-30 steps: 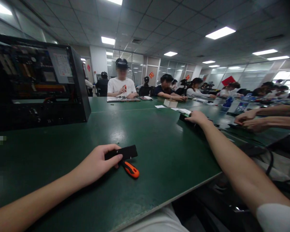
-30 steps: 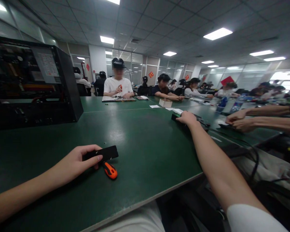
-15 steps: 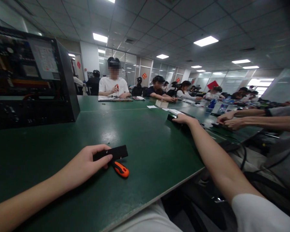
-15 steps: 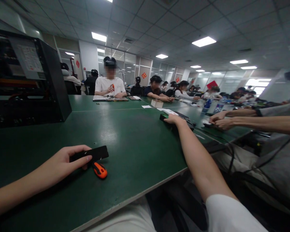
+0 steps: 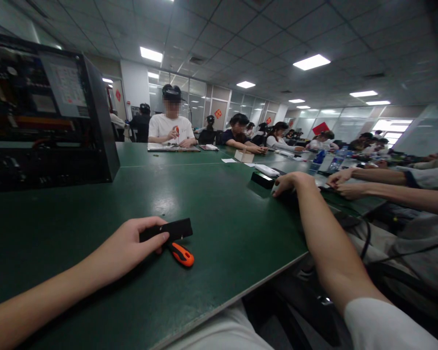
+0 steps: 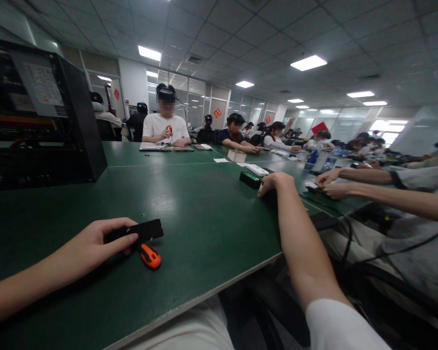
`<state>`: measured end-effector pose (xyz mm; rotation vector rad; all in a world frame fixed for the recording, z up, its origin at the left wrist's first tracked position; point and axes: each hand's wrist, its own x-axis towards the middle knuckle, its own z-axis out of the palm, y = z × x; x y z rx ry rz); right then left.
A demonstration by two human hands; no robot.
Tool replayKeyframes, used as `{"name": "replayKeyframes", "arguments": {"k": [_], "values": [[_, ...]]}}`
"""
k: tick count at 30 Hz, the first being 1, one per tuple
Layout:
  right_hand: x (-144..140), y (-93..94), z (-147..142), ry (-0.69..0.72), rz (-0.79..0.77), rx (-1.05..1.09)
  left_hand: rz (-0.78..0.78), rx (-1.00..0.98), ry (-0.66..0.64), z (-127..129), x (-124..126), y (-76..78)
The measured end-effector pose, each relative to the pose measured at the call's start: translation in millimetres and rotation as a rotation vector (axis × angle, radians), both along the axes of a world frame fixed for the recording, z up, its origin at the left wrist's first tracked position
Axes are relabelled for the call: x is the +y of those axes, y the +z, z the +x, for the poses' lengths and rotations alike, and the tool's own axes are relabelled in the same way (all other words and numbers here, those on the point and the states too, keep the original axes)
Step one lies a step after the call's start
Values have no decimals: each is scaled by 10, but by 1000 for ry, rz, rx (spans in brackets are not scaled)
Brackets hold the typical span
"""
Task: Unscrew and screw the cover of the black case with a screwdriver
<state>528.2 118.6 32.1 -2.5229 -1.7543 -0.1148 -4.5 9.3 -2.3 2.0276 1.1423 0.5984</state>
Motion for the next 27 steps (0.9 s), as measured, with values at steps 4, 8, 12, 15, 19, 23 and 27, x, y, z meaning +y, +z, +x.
{"name": "replayKeyframes", "arguments": {"k": [4, 8, 12, 15, 19, 23, 27], "values": [[-53, 123, -205, -66, -162, 22, -9, -6, 0, 5, -2, 7], [-80, 319, -580, 24, -26, -19, 6, -34, 4, 15, -3, 27], [-130, 383, -1404, 359, 249, 54, 31, -41, 18, 25, -9, 20], [-312, 235, -2150, 1027, 204, 648, 84, -26, 34, 28, -17, -4], [-654, -70, -2820, 1383, -167, 907, 151, -5, 35, 31, -45, -14], [-783, -248, -2973, 1373, -348, 941, 164, -13, 12, 36, -59, 2], [-670, -270, -2870, 1320, -481, 1078, 166, -52, 42, 40, -43, 17]]}}
